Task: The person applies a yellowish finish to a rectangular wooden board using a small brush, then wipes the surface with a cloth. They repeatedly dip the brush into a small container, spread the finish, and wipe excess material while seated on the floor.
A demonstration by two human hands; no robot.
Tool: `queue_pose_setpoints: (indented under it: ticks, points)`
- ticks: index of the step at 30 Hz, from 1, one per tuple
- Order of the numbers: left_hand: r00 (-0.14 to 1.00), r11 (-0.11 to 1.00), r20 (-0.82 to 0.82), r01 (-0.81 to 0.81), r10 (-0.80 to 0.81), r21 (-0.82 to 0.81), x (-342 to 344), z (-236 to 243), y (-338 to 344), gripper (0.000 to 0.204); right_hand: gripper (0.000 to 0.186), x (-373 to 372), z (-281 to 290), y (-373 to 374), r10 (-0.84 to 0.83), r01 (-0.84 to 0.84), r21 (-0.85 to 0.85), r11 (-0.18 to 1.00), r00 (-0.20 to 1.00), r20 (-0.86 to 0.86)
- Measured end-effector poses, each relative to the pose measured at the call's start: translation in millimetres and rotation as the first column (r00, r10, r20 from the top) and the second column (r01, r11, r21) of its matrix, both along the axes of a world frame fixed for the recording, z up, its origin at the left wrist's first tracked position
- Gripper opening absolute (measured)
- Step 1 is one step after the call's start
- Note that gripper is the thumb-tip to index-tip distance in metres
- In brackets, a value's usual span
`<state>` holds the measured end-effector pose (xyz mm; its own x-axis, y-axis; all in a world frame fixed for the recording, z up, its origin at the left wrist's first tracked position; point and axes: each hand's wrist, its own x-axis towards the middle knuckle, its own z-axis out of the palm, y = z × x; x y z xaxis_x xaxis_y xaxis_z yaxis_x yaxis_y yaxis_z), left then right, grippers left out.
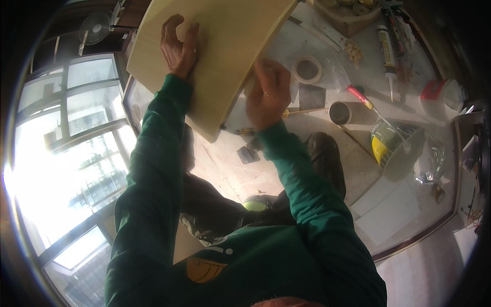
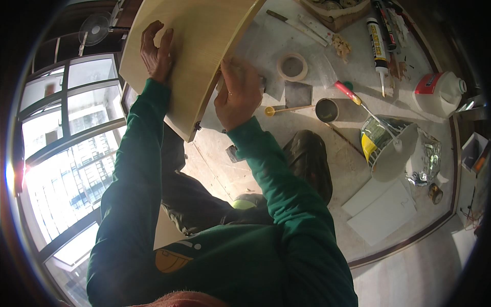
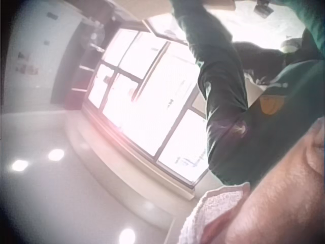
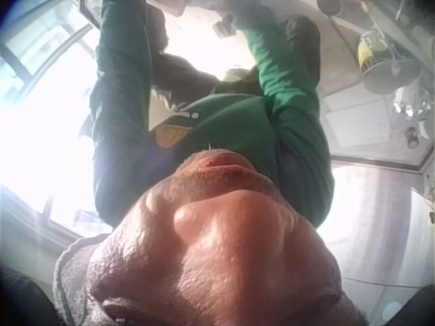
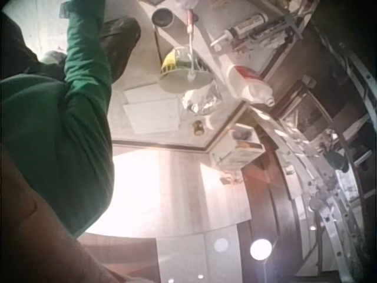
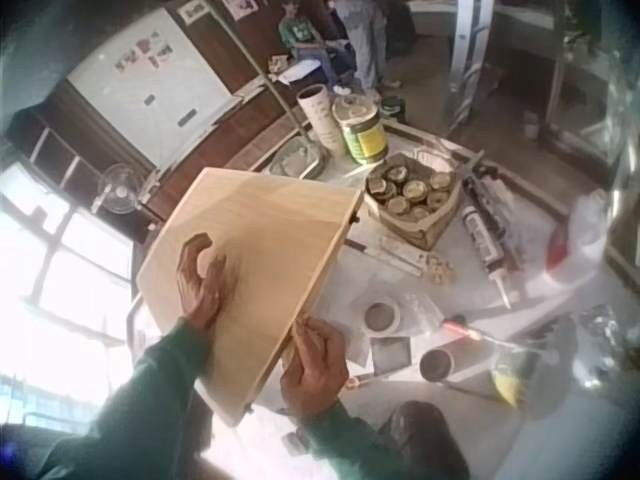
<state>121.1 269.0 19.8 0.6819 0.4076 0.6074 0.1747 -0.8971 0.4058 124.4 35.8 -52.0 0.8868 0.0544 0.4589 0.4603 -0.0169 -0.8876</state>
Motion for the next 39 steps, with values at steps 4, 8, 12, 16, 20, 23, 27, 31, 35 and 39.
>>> queue_pose_setpoints:
  ticks: [4,8,12,16,20,23,27,31,35,39]
  points:
    - [1.000,1.000,0.003,-0.010,0.010,-0.017,-0.3,-1.0,0.8,0.047,0.055,-20.5,3.0,-4.5,0.043,-0.042,0.020,0.999,0.997,-0.061]
    - [1.000,0.999,-0.007,-0.024,0.024,-0.027,0.5,1.0,-0.6,0.048,0.054,-43.6,2.2,-8.4,0.088,-0.088,0.008,0.996,0.993,-0.084]
    - [0.999,0.999,0.014,-0.043,0.043,0.019,0.2,0.5,-2.8,0.044,0.045,-62.3,5.6,-23.6,0.207,-0.213,-0.027,0.977,0.969,-0.134]
    - [0.997,0.997,-0.026,-0.075,0.075,0.004,-3.5,-0.6,-1.3,0.049,0.030,-59.3,10.9,-72.7,0.466,-0.407,0.230,0.884,0.722,-0.511]
    - [0.994,0.994,-0.029,-0.103,0.102,-0.022,-3.8,-1.7,-2.0,0.053,0.026,-26.2,1.1,-113.5,0.578,0.009,0.599,0.800,0.255,-0.775]
    - [0.992,0.993,-0.042,-0.120,0.119,-0.012,3.3,-0.8,-5.9,0.054,0.027,-16.3,1.3,-114.1,0.648,0.002,0.652,0.758,0.117,-0.753]
    - [0.994,0.997,-0.092,-0.055,0.050,-0.052,15.0,2.2,-12.6,0.055,0.022,-18.9,14.7,-89.1,0.856,0.101,0.860,0.500,0.095,-0.509]
    - [0.992,0.997,-0.123,-0.028,0.019,-0.071,16.8,2.8,-17.3,0.056,0.020,-16.5,20.6,-59.5,0.843,0.082,0.856,0.511,0.145,-0.518]
    - [0.992,0.997,-0.121,-0.046,0.038,-0.069,12.7,3.7,-18.5,0.057,0.024,-12.6,14.2,-49.6,0.832,-0.033,0.833,0.552,0.097,-0.547]
    - [0.992,0.995,-0.105,-0.074,0.067,-0.067,9.7,5.0,-19.3,0.057,0.026,-12.4,9.4,-45.5,0.746,-0.118,0.745,0.657,0.250,-0.617]
